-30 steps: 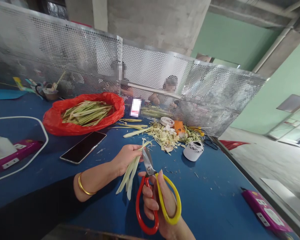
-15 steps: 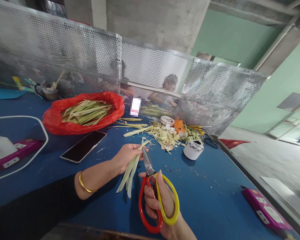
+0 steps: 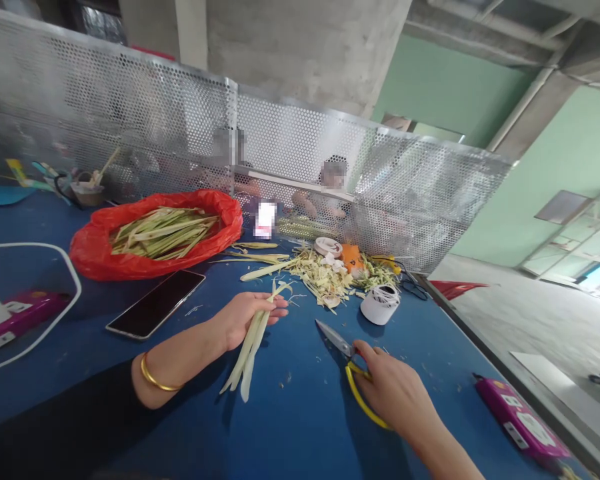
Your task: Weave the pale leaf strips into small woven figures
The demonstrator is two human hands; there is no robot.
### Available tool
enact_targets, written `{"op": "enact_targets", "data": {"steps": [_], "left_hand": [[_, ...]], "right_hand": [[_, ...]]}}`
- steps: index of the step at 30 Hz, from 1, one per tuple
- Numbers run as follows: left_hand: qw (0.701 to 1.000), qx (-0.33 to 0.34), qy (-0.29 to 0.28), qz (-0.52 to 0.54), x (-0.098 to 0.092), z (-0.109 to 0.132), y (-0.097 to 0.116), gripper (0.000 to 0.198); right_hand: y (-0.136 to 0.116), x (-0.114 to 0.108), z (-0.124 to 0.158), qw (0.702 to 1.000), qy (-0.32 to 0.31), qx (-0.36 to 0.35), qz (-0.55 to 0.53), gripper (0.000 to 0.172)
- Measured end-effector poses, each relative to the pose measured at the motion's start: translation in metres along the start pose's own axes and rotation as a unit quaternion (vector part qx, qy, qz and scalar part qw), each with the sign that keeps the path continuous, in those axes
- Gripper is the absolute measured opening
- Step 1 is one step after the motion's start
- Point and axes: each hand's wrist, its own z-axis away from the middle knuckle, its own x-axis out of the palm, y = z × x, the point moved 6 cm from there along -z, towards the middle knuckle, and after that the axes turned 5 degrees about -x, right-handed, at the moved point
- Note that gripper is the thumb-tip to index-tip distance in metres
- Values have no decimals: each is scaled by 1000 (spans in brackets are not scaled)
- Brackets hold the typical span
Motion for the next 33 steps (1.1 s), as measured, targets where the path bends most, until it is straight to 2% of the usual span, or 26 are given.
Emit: {"op": "enact_targets", "data": {"steps": [2, 4, 6, 7, 8, 9, 10, 12, 14, 17, 21, 24, 26, 29, 33], "left_hand": [[1000, -7, -28, -4, 2, 1, 0, 15], [998, -12, -59, -10, 4, 2, 0, 16], [996, -19, -83, -14, 7, 3, -1, 16], [995, -28, -91, -13, 8, 4, -2, 16], [994, -37, -98, -10, 9, 5, -2, 18], [994, -46, -102, -5, 9, 6, -3, 19], [993, -55, -106, 2, 10, 7, -3, 20], [992, -65, -110, 18, 10, 7, -2, 21], [992, -66, -104, 33, 7, 6, 0, 22], [994, -61, -81, 46, 2, 2, 4, 22], [996, -39, -47, 65, -6, -4, 9, 25], [996, -30, -23, 78, -10, -7, 9, 23], [996, -30, -20, 82, -11, -9, 7, 18], [995, -30, -20, 92, -11, -11, 6, 13], [993, -24, -28, 110, -10, -9, 5, 15]], "right_hand": [[2, -4, -5, 999, -25, -19, 36, 37], [-4, -12, -13, 999, -14, -37, 37, 27], [-22, -23, -29, 996, 42, -69, -44, 25], [-34, -28, -40, 984, 72, -97, -134, 29], [-47, -28, -52, 960, 77, -118, -241, 30], [-58, -26, -65, 925, 73, -123, -353, 32], [-71, -21, -78, 887, 40, -128, -442, 36], [-94, -12, -102, 833, 9, -142, -535, 34], [-109, -4, -118, 818, -15, -148, -556, 22], [-114, 2, -135, 830, -15, -143, -539, 20], [-94, -5, -160, 877, 26, -115, -466, 25], [-60, -27, -183, 922, 116, -64, -365, 22], [-37, -48, -193, 940, 192, -30, -279, 19], [-19, -74, -190, 945, 285, -20, -160, 29], [-34, -85, -159, 938, 334, -66, -61, 26]]}}
